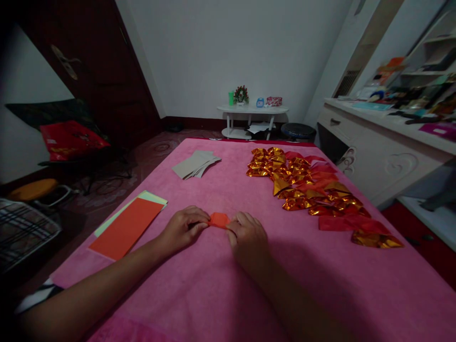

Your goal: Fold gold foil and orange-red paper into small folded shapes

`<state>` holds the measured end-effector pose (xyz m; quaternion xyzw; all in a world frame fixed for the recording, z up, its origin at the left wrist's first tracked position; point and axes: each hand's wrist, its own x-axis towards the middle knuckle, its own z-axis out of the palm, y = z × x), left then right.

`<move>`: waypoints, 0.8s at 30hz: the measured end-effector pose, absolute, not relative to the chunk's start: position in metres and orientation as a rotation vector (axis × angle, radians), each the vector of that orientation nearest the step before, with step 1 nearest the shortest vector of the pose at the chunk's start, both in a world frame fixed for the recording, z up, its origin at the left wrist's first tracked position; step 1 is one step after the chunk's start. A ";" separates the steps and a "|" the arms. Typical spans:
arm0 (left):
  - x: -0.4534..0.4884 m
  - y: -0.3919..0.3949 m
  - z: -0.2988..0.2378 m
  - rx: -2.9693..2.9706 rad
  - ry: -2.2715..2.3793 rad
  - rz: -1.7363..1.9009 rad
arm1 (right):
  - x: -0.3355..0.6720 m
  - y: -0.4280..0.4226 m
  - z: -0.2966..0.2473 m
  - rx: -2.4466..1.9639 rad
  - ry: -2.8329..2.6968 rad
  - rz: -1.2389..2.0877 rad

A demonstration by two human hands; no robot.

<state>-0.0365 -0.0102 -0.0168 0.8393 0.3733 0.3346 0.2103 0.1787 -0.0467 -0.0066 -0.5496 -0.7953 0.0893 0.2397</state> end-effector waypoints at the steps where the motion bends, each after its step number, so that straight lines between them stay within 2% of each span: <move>1: -0.036 -0.014 -0.016 2.307 1.070 0.927 | 0.179 -0.046 -0.008 -1.509 -2.153 0.275; 7: -0.034 -0.021 -0.012 2.179 1.310 0.872 | 0.179 -0.037 -0.007 -1.553 -1.995 0.430; 24: -0.025 -0.024 -0.006 2.335 1.655 0.615 | 0.172 -0.026 -0.008 -1.784 -1.994 0.272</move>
